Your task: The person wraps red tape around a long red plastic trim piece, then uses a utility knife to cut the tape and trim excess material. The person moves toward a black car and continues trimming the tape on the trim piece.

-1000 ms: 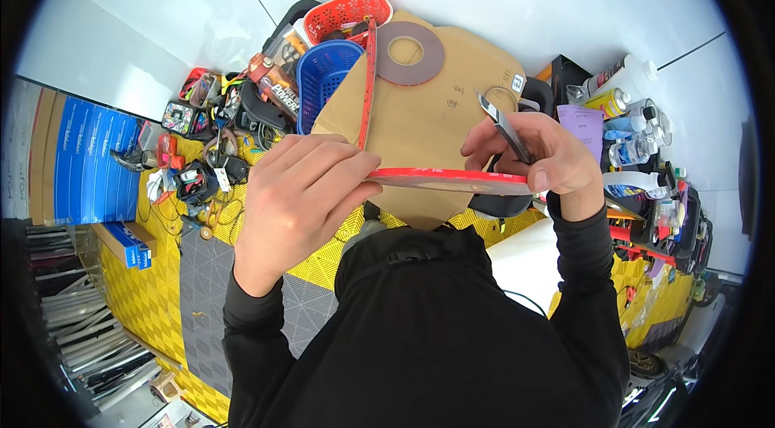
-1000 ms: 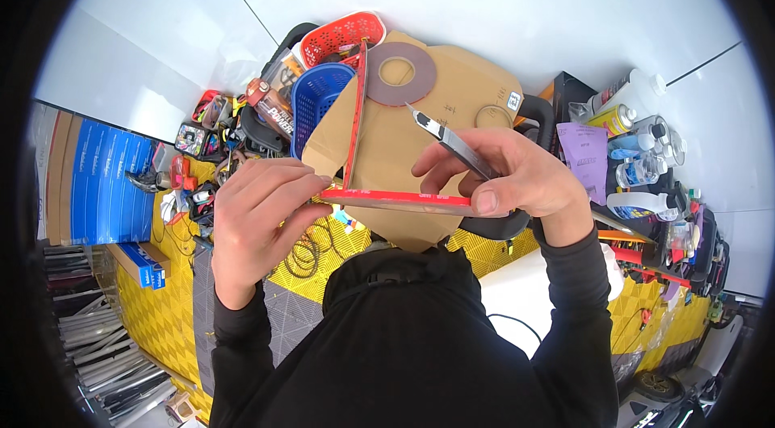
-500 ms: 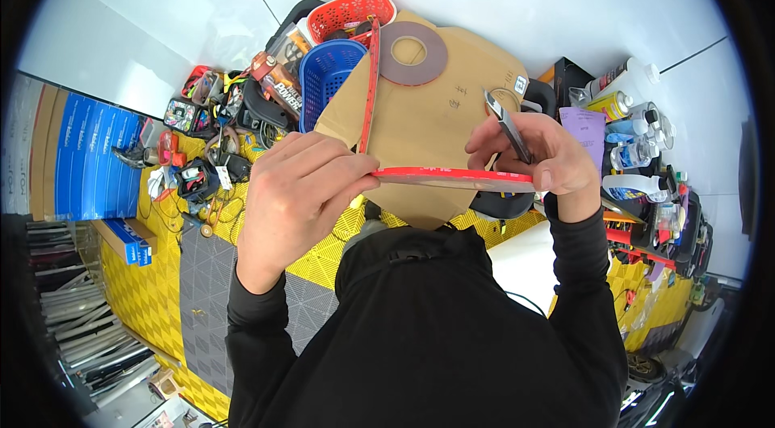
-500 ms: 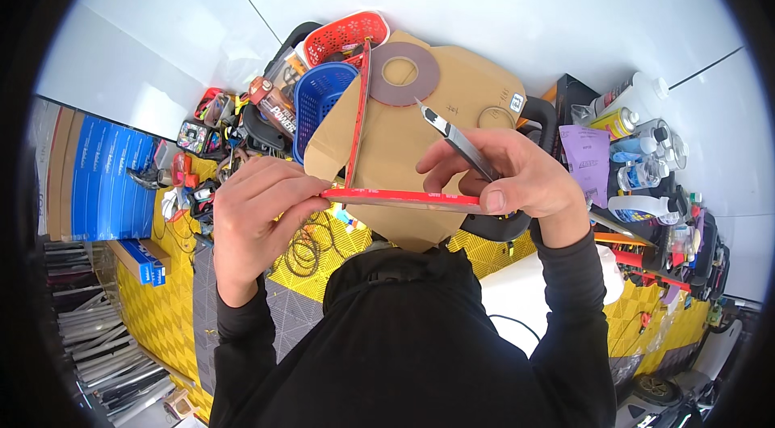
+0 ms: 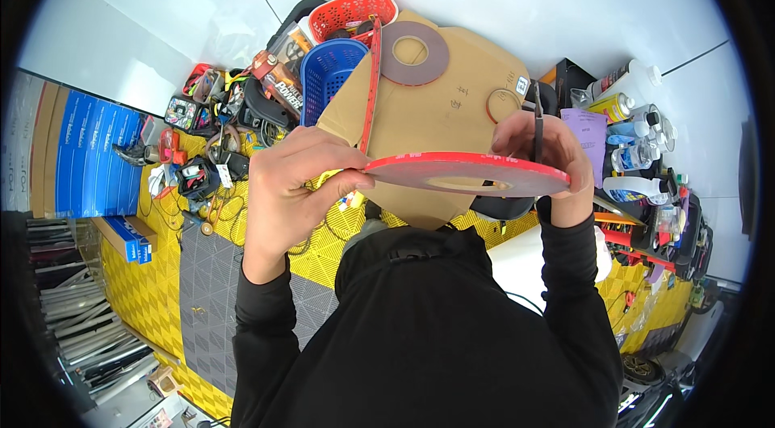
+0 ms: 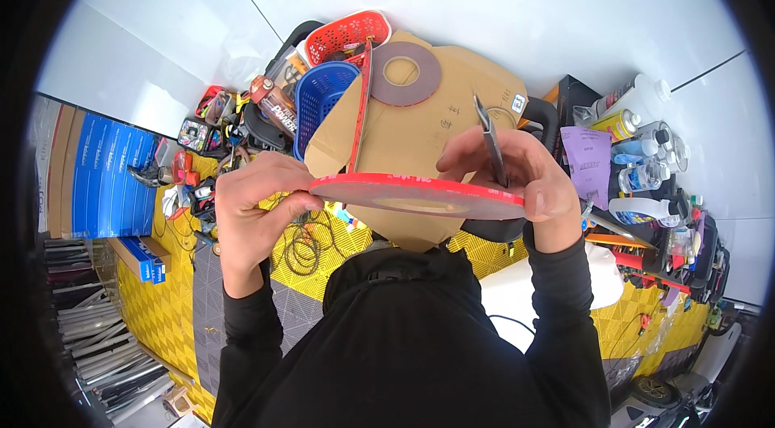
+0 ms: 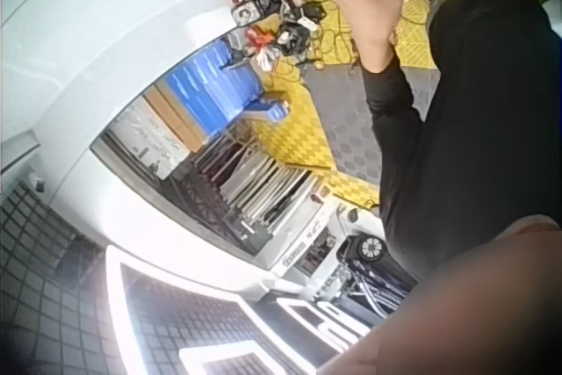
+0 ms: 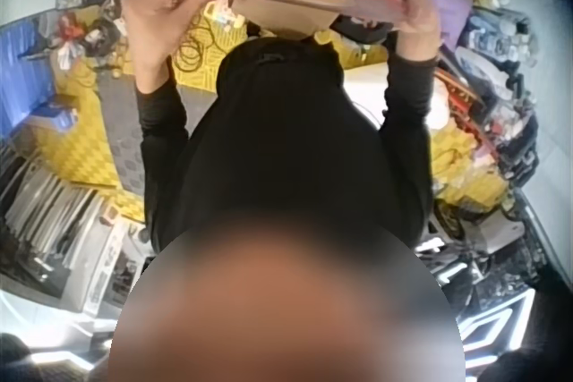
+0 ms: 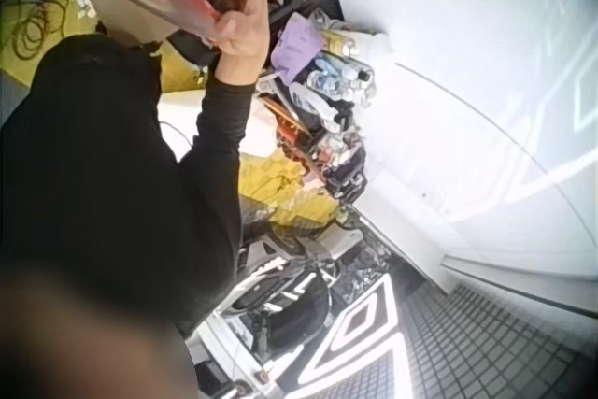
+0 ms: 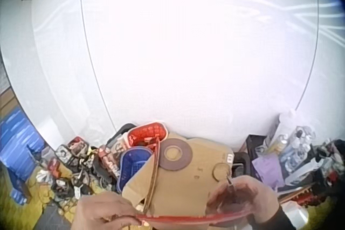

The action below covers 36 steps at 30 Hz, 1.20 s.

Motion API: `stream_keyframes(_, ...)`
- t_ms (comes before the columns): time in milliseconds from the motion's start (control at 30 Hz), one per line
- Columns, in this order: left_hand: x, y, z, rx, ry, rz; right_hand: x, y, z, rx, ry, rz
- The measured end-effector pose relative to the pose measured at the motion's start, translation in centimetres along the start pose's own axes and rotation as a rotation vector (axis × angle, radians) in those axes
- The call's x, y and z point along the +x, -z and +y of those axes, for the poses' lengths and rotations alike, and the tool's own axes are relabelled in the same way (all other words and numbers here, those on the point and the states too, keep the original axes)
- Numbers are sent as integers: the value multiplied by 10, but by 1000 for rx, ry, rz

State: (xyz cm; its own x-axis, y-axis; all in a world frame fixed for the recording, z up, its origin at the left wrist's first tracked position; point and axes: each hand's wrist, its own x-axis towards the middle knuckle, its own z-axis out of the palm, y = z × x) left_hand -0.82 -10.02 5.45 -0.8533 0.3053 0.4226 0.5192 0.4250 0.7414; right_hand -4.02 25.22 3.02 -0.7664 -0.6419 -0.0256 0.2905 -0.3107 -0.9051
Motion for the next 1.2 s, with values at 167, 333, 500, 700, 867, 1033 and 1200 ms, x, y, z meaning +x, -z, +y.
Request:
stream_keyframes(167, 9, 10, 11, 8, -19, -21, 1, 6, 1, -23, -28, -40)
stream_keyframes(333, 13, 3, 11, 83, -69, -14, 3, 8, 8, -48, -31, -45)
stream_keyframes(500, 10, -2, 1, 12, -70, -16, 1, -6, 3, 6, -43, 16)
stream_keyframes(700, -4, -13, -11, -191, 49, 17, -2, 4, 29, 155, 103, 36)
stream_keyframes(867, -16, -32, -15, -369, 226, 94, -4, 7, 50, 228, 165, 139)
stream_keyframes(1033, -28, -54, -26, -486, 216, 141, -6, 12, 67, 386, 258, 101)
stream_keyframes(1200, -35, -65, -38, -495, 170, 52, -27, 16, 94, 363, 231, 232)
